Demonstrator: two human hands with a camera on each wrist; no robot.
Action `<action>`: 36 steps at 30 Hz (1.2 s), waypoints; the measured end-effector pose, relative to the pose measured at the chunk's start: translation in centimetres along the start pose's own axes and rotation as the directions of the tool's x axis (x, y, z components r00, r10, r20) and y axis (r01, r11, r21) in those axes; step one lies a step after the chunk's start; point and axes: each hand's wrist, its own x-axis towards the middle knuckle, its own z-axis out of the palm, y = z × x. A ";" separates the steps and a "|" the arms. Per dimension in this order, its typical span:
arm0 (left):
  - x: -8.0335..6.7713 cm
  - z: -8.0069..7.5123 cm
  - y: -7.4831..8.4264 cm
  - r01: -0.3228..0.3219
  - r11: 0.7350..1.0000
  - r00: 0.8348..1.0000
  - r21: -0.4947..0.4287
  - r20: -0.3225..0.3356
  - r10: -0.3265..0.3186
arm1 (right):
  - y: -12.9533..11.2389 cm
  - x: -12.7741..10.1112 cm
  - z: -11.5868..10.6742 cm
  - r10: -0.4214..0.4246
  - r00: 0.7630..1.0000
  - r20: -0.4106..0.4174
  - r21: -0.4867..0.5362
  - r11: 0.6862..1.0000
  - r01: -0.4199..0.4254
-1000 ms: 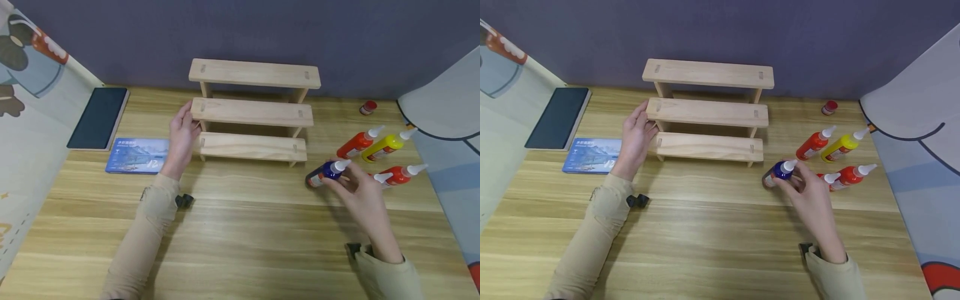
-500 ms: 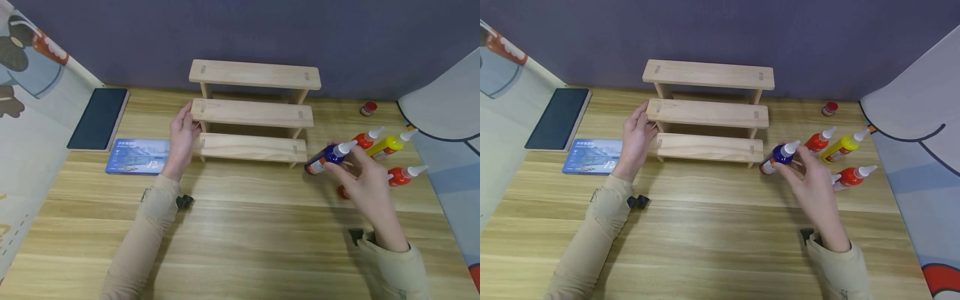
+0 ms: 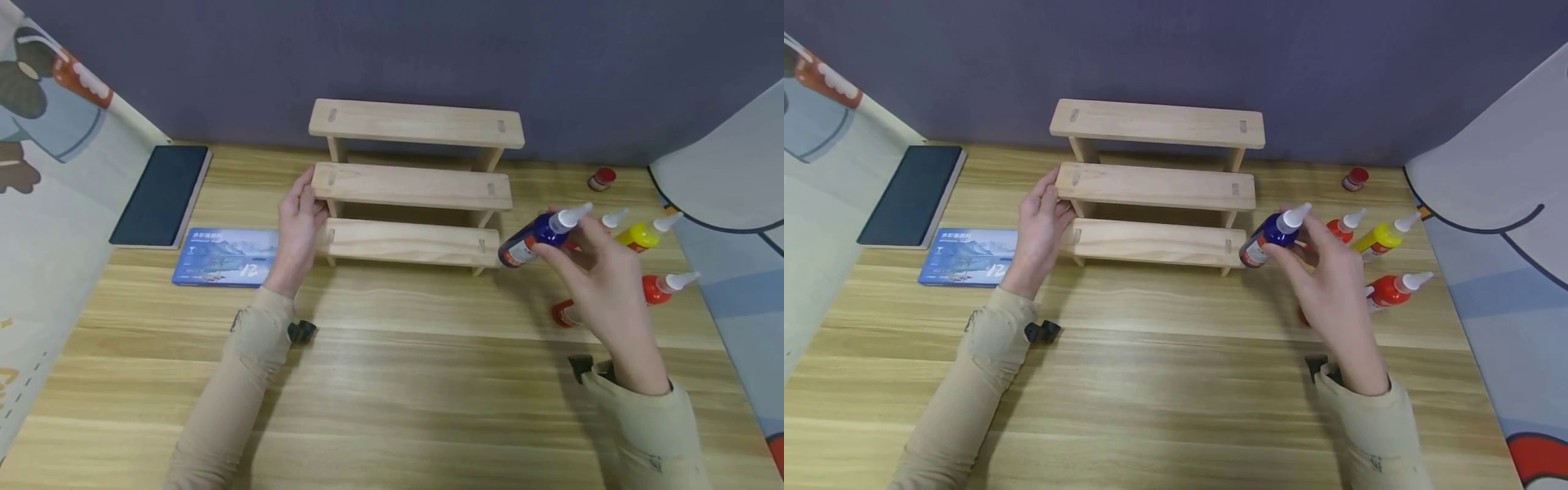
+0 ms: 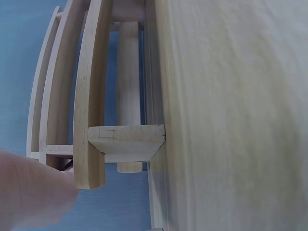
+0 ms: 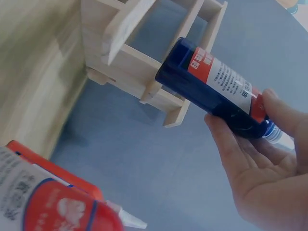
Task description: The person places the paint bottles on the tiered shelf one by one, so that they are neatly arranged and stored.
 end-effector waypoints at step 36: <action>-0.1 0.0 0.0 0.000 1.000 1.000 0.015 -0.001 0.000 | -1.4 6.6 2.5 0.067 0.994 -0.092 0.186 0.981 -0.049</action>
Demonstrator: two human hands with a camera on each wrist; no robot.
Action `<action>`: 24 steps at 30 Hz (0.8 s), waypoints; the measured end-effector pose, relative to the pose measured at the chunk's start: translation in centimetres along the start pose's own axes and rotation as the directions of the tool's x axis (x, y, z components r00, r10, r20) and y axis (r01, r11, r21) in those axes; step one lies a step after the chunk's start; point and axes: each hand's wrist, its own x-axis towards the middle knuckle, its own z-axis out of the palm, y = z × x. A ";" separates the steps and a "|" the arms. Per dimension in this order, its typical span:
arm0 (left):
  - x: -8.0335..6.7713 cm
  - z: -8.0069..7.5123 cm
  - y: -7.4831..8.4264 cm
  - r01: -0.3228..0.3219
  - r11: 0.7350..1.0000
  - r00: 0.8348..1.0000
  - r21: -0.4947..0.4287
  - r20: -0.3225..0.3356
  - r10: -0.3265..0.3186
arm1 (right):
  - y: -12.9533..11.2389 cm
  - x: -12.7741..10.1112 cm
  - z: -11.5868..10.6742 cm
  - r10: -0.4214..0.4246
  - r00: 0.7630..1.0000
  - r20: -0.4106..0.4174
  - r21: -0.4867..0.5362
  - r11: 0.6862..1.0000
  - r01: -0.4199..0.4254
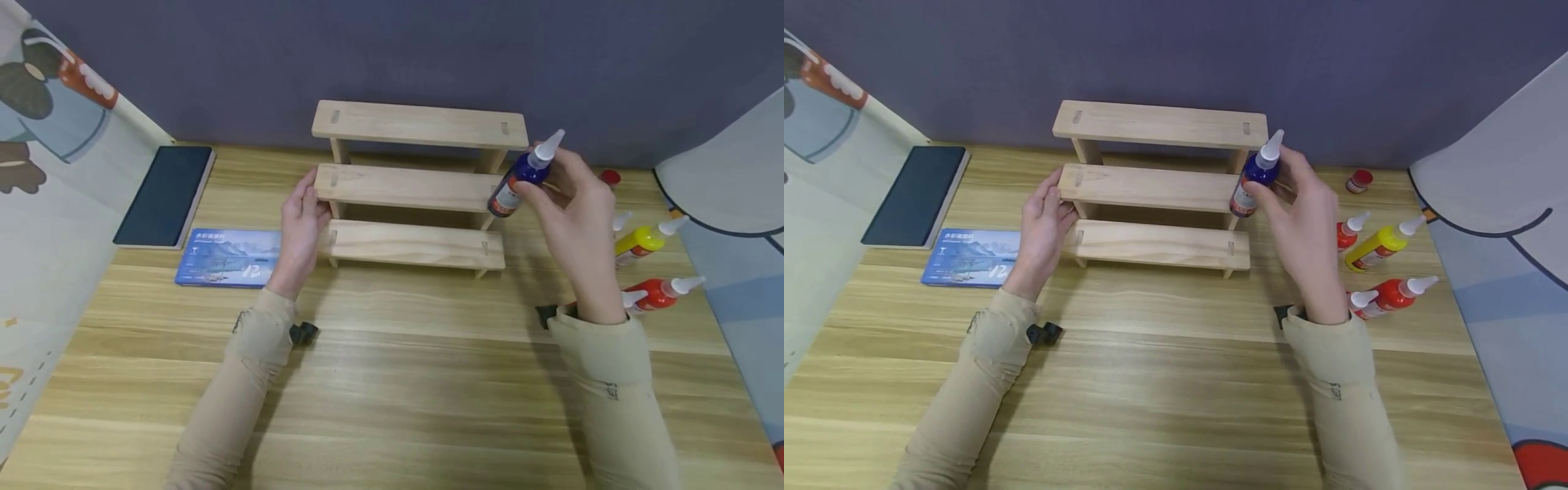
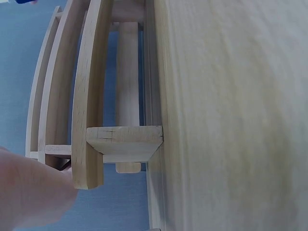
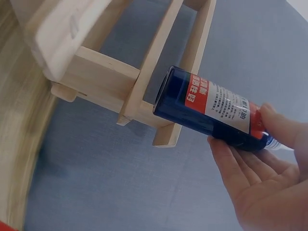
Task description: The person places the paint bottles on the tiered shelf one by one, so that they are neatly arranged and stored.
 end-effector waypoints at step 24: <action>0.1 0.1 -0.1 0.007 1.000 1.000 0.019 -0.013 -0.007 | 1.4 2.4 1.5 0.031 0.998 0.058 0.000 1.000 -0.031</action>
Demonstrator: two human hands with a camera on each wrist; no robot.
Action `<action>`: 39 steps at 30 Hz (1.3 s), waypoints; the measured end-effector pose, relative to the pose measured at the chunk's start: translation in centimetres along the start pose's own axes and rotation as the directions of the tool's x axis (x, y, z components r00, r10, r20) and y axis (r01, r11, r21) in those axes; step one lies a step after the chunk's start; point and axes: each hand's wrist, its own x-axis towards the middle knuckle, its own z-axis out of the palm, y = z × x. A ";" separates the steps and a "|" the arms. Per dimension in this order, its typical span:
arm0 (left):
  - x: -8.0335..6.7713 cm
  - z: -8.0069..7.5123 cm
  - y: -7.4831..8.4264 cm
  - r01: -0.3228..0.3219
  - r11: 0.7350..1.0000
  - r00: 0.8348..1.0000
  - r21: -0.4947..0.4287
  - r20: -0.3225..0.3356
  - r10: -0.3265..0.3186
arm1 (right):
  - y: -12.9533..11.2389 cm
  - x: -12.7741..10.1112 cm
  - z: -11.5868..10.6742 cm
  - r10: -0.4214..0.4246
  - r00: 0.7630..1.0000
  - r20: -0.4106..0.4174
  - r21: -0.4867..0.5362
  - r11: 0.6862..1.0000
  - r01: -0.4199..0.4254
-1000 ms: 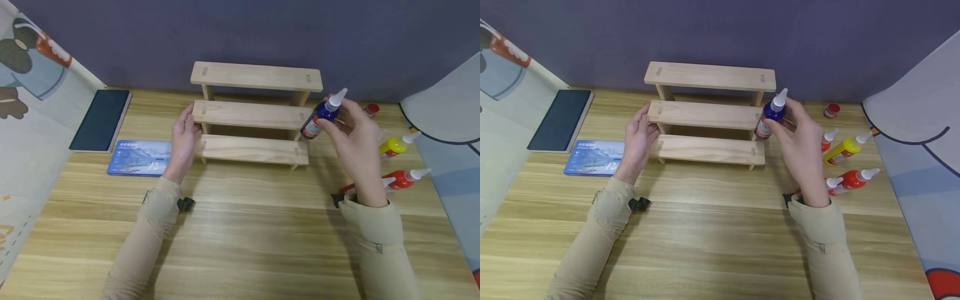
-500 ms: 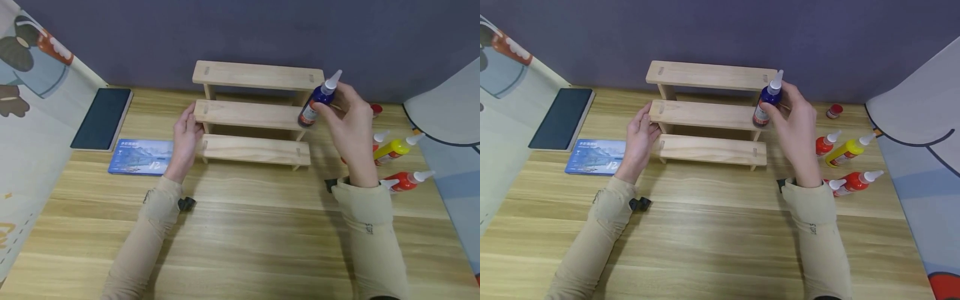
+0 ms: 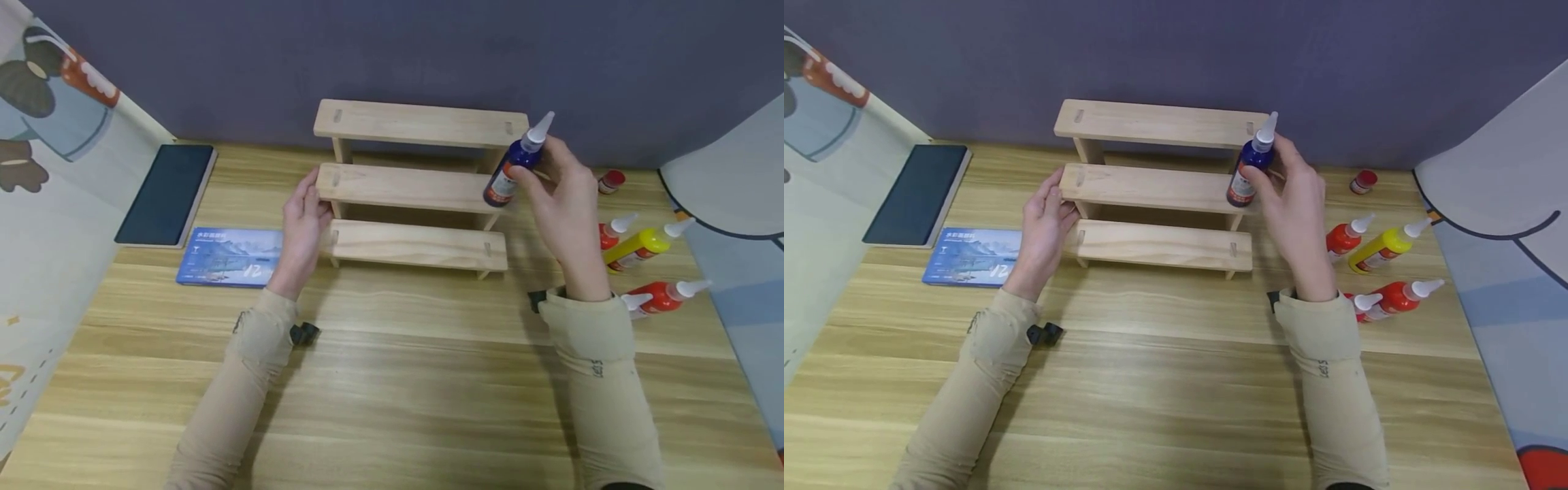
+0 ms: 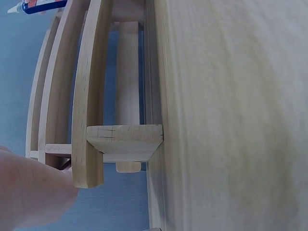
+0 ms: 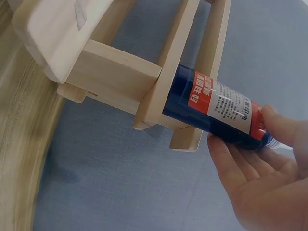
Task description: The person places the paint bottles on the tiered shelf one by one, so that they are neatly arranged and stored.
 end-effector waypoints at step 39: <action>-0.2 -0.1 0.0 0.001 1.000 1.000 0.017 0.007 -0.001 | -1.1 -3.9 -3.0 0.009 0.998 -0.067 -0.060 0.998 -0.013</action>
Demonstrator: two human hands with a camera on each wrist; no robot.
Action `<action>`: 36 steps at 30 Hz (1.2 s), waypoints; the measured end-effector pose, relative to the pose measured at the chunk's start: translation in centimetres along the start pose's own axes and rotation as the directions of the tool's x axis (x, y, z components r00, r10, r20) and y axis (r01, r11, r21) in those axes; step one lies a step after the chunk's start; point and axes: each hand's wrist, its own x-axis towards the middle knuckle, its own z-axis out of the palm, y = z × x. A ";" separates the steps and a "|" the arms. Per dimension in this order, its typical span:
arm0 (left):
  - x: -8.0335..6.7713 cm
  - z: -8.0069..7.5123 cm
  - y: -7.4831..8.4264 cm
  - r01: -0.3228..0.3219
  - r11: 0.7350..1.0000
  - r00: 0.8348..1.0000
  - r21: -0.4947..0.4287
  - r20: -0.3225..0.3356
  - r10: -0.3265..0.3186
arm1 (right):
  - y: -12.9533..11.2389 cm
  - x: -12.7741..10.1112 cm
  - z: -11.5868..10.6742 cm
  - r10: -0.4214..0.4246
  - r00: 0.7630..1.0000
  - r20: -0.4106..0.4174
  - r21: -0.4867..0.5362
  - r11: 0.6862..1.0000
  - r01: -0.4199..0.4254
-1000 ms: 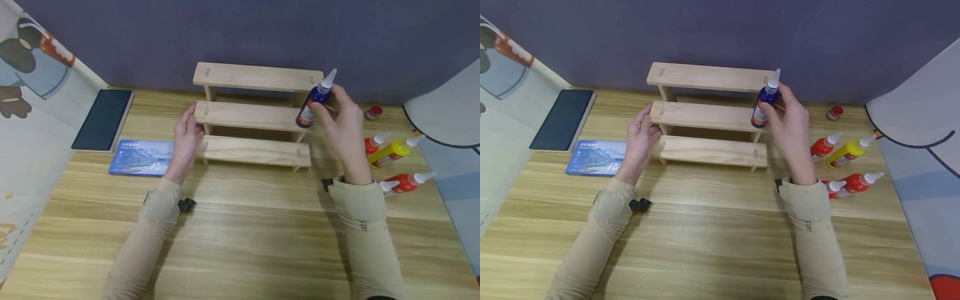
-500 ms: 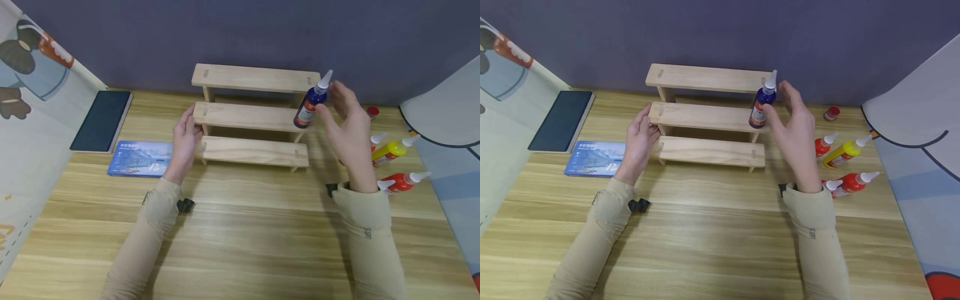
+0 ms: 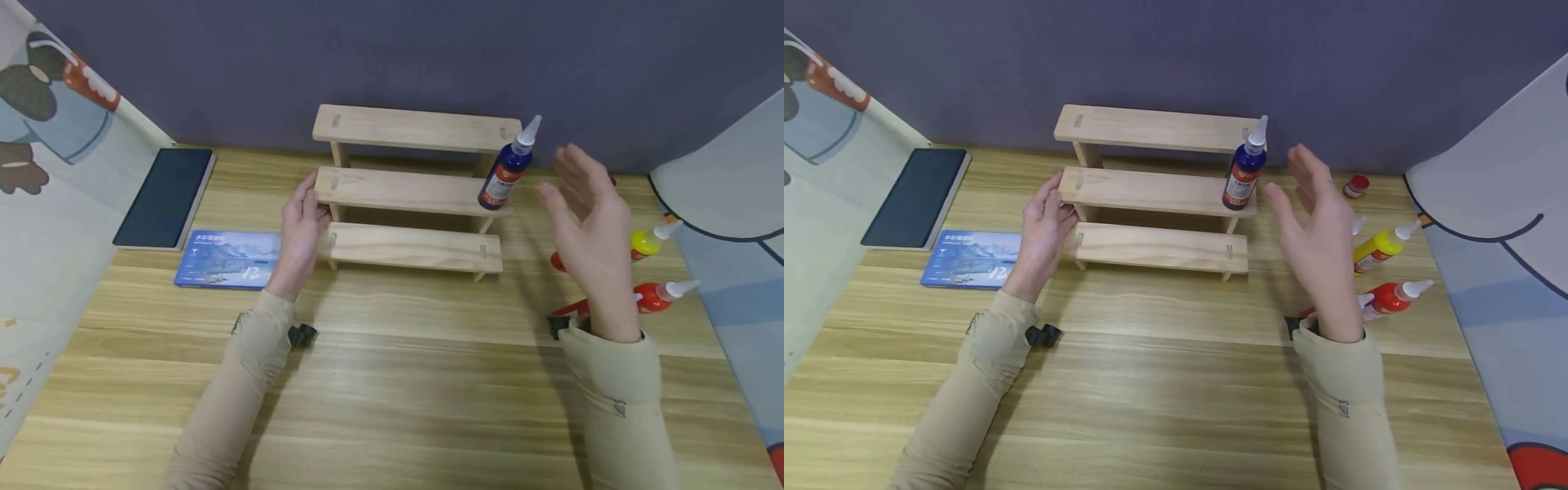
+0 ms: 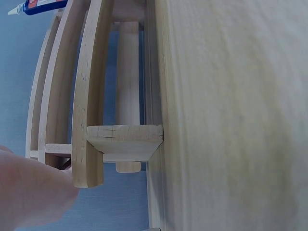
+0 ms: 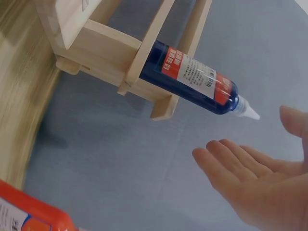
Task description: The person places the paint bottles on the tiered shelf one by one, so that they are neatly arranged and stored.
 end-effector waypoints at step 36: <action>0.1 -0.2 -0.2 -0.020 0.999 1.000 0.027 0.004 0.020 | 4.4 -7.1 -5.6 -0.003 1.000 -0.014 -0.102 0.995 0.002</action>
